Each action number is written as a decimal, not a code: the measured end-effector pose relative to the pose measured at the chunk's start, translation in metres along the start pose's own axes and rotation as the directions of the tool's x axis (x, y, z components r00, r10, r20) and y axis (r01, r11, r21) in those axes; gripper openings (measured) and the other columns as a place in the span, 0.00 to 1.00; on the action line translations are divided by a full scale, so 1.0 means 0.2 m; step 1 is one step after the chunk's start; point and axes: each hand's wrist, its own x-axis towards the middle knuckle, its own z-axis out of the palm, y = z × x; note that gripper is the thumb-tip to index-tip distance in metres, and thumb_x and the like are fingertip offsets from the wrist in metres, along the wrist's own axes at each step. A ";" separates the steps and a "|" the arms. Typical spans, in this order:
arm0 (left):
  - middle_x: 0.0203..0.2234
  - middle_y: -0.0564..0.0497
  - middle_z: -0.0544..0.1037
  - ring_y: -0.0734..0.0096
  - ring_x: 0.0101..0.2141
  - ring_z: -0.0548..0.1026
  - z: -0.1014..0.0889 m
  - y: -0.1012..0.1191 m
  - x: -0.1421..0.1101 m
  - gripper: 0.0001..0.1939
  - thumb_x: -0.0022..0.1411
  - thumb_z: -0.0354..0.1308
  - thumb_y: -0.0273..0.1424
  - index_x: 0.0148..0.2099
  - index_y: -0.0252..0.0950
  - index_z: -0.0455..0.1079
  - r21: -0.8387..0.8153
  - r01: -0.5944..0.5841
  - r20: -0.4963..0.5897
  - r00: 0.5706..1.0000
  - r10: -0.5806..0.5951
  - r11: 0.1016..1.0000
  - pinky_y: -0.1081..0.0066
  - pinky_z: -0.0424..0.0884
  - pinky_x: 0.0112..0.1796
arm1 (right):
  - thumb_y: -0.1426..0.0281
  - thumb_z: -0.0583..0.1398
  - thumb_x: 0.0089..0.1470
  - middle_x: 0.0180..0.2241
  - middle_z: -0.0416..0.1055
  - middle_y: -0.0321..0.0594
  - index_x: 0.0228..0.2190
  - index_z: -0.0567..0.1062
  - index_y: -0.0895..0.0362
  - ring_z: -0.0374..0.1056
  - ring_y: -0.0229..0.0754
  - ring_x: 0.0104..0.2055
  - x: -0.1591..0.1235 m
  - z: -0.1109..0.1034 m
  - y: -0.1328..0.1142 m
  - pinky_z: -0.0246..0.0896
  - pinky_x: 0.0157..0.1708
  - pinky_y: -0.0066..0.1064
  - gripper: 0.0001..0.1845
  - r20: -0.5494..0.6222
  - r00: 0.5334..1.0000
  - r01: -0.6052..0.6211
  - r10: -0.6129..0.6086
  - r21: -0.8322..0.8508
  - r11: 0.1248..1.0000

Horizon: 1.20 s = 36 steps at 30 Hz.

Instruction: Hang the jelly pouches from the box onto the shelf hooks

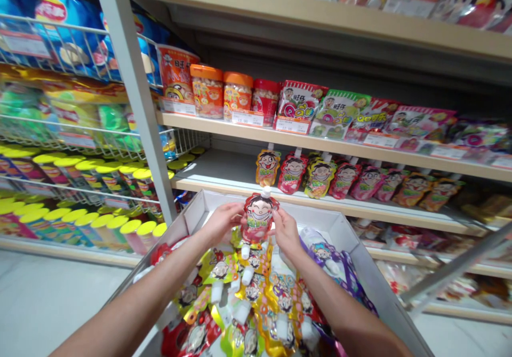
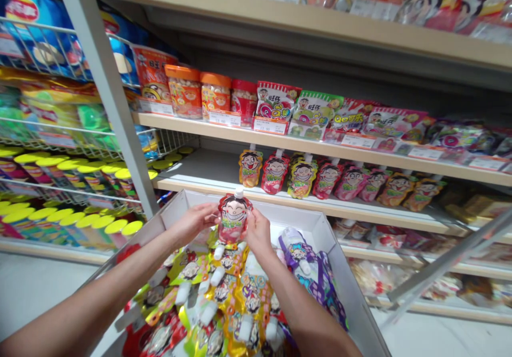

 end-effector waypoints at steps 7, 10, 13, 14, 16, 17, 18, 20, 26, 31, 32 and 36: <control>0.12 0.58 0.66 0.83 0.14 0.61 -0.03 -0.15 0.06 0.09 0.45 0.52 0.35 0.24 0.33 0.66 0.339 -0.035 -0.057 0.997 0.058 0.940 0.82 0.56 0.15 | 0.60 0.51 0.44 0.29 0.67 0.38 0.30 0.66 0.59 0.66 0.39 0.28 -0.02 -0.04 0.02 0.64 0.17 0.28 0.15 0.096 0.978 -0.202 0.186 0.210 0.957; 0.11 0.58 0.65 0.82 0.13 0.62 0.00 -0.15 0.08 0.10 0.46 0.51 0.35 0.22 0.32 0.63 0.348 -0.042 -0.065 0.995 0.069 0.937 0.81 0.58 0.16 | 0.60 0.52 0.43 0.30 0.68 0.39 0.31 0.66 0.59 0.66 0.39 0.29 -0.02 -0.05 0.03 0.64 0.19 0.29 0.16 0.101 0.966 -0.257 0.238 0.286 0.923; 0.11 0.58 0.65 0.82 0.13 0.62 0.09 -0.10 0.11 0.09 0.47 0.50 0.33 0.22 0.32 0.62 0.336 -0.072 -0.062 0.993 0.099 0.939 0.80 0.60 0.17 | 0.60 0.52 0.42 0.30 0.68 0.40 0.31 0.66 0.59 0.65 0.42 0.31 0.02 -0.08 0.01 0.64 0.20 0.31 0.17 0.023 0.971 -0.232 0.238 0.327 0.916; 0.11 0.57 0.65 0.81 0.13 0.63 0.12 -0.08 0.13 0.08 0.47 0.49 0.32 0.22 0.32 0.62 0.329 -0.079 -0.060 0.993 0.105 0.941 0.80 0.61 0.17 | 0.59 0.52 0.42 0.30 0.69 0.40 0.31 0.66 0.59 0.65 0.42 0.31 0.04 -0.11 0.00 0.64 0.21 0.32 0.17 -0.008 0.973 -0.216 0.231 0.323 0.921; 0.11 0.57 0.65 0.81 0.14 0.64 0.20 -0.04 0.19 0.06 0.48 0.48 0.29 0.22 0.32 0.62 0.313 -0.099 -0.066 0.990 0.126 0.944 0.79 0.62 0.18 | 0.60 0.51 0.42 0.30 0.68 0.39 0.32 0.66 0.58 0.65 0.42 0.31 0.10 -0.16 -0.04 0.64 0.21 0.32 0.17 -0.074 0.973 -0.190 0.220 0.291 0.938; 0.11 0.57 0.65 0.80 0.14 0.65 0.24 -0.03 0.23 0.06 0.48 0.48 0.28 0.22 0.32 0.61 0.315 -0.113 -0.073 0.987 0.143 0.943 0.79 0.63 0.18 | 0.60 0.51 0.42 0.29 0.68 0.39 0.32 0.66 0.58 0.65 0.42 0.30 0.13 -0.19 -0.05 0.64 0.21 0.32 0.16 -0.107 0.971 -0.182 0.216 0.263 0.947; 0.11 0.57 0.65 0.80 0.14 0.66 0.28 -0.02 0.27 0.05 0.48 0.47 0.27 0.23 0.32 0.61 0.326 -0.126 -0.085 0.983 0.161 0.937 0.79 0.63 0.18 | 0.61 0.50 0.42 0.29 0.68 0.38 0.31 0.65 0.58 0.65 0.41 0.29 0.17 -0.21 -0.07 0.64 0.20 0.31 0.15 -0.138 0.967 -0.178 0.213 0.230 0.957; 0.12 0.56 0.67 0.79 0.15 0.67 0.34 0.00 0.35 0.06 0.48 0.46 0.26 0.24 0.32 0.62 0.385 -0.152 -0.113 0.971 0.210 0.910 0.79 0.63 0.19 | 0.62 0.49 0.43 0.28 0.67 0.38 0.30 0.65 0.57 0.64 0.39 0.27 0.24 -0.26 -0.10 0.64 0.18 0.30 0.14 -0.189 0.960 -0.177 0.206 0.161 0.971; 0.18 0.50 0.73 0.73 0.24 0.71 0.45 0.07 0.56 0.10 0.51 0.46 0.30 0.26 0.34 0.67 0.676 -0.132 -0.201 0.913 0.354 0.725 0.77 0.65 0.27 | 0.62 0.48 0.44 0.29 0.65 0.37 0.31 0.65 0.57 0.62 0.35 0.23 0.44 -0.34 -0.12 0.63 0.15 0.28 0.15 -0.300 0.943 -0.144 0.147 0.031 0.989; 0.23 0.47 0.75 0.69 0.30 0.72 0.49 0.12 0.64 0.12 0.51 0.45 0.33 0.27 0.34 0.68 0.780 -0.033 -0.233 0.911 0.339 0.625 0.75 0.64 0.31 | 0.63 0.47 0.45 0.24 0.64 0.35 0.29 0.65 0.57 0.59 0.32 0.18 0.56 -0.35 -0.08 0.61 0.11 0.26 0.13 -0.358 0.923 -0.163 0.140 -0.034 0.986; 0.23 0.46 0.75 0.68 0.31 0.72 0.50 0.12 0.66 0.13 0.51 0.45 0.33 0.27 0.33 0.69 0.789 -0.021 -0.235 0.913 0.334 0.614 0.74 0.64 0.31 | 0.64 0.46 0.45 0.23 0.63 0.34 0.29 0.65 0.57 0.59 0.32 0.17 0.58 -0.36 -0.06 0.60 0.11 0.26 0.13 -0.367 0.918 -0.175 0.149 -0.040 0.984; 0.26 0.44 0.75 0.66 0.32 0.72 0.54 0.12 0.72 0.14 0.51 0.45 0.34 0.28 0.32 0.69 0.823 0.013 -0.223 0.927 0.302 0.567 0.73 0.64 0.32 | 0.64 0.45 0.46 0.19 0.60 0.32 0.27 0.64 0.57 0.57 0.31 0.15 0.66 -0.39 0.01 0.60 0.10 0.26 0.12 -0.400 0.901 -0.210 0.169 -0.059 0.976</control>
